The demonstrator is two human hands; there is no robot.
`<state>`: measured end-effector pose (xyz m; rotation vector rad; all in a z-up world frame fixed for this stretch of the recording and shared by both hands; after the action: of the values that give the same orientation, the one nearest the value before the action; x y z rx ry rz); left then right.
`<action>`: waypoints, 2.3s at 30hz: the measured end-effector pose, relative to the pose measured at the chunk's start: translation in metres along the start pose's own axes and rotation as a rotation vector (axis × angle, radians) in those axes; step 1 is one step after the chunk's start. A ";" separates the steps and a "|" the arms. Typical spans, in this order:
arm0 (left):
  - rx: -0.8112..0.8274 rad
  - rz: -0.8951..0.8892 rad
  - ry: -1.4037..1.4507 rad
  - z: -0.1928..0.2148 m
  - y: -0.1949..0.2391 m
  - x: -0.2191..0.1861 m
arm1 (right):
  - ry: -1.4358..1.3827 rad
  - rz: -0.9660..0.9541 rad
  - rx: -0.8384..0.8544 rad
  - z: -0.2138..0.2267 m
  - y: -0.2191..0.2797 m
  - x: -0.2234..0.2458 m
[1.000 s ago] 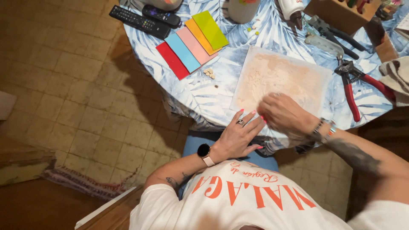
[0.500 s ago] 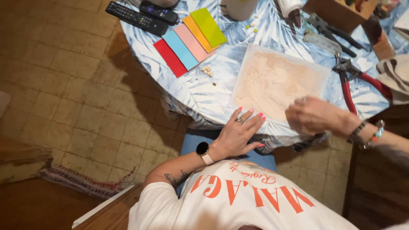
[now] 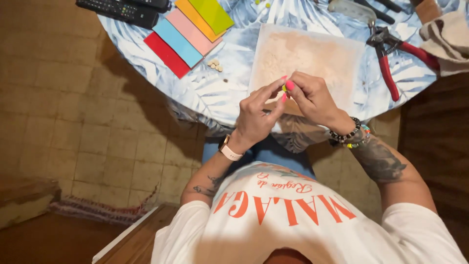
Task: The person repeatedly picks up small round beads and rubs them against a white paper surface on a table. The person handles the beads one at a time, rubbing each bead and then placing it back on the table. The task continues throughout the clip without a visible final state.
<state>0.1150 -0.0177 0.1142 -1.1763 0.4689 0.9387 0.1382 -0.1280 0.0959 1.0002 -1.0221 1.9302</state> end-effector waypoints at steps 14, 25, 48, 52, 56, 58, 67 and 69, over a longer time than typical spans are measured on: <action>-0.074 -0.005 -0.020 0.004 -0.001 -0.001 | -0.090 -0.050 -0.001 -0.001 0.000 0.009; 0.323 -0.313 -0.504 -0.040 0.063 0.004 | 0.944 0.200 0.268 0.002 0.060 -0.019; 0.402 -0.355 -0.515 -0.045 0.069 0.010 | 1.071 0.449 0.614 -0.025 0.055 -0.016; 0.387 -0.359 -0.514 -0.043 0.068 0.010 | 0.978 0.393 0.610 -0.019 0.059 -0.026; 0.406 -0.374 -0.525 -0.045 0.072 0.011 | 0.935 0.396 0.552 -0.028 0.058 -0.033; 0.407 -0.384 -0.532 -0.047 0.071 0.012 | 0.943 0.422 0.505 -0.039 0.044 -0.037; 0.413 -0.394 -0.543 -0.047 0.072 0.009 | 0.974 0.526 0.286 -0.053 -0.011 -0.040; 0.412 -0.388 -0.547 -0.044 0.070 0.006 | 0.944 0.571 0.441 -0.058 0.011 -0.018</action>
<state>0.0679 -0.0502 0.0542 -0.5696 -0.0172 0.7370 0.1201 -0.0860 0.0545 -0.1205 -0.3277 2.7298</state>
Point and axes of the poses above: each hand's wrist, its own y-axis away from the middle knuckle, its own z-axis out of the back of the hand, x = y × z, the point moved 10 cm from there along -y, towards the middle knuckle, and after that the axes turned 12 degrees about -y, right-handed, at the moved point
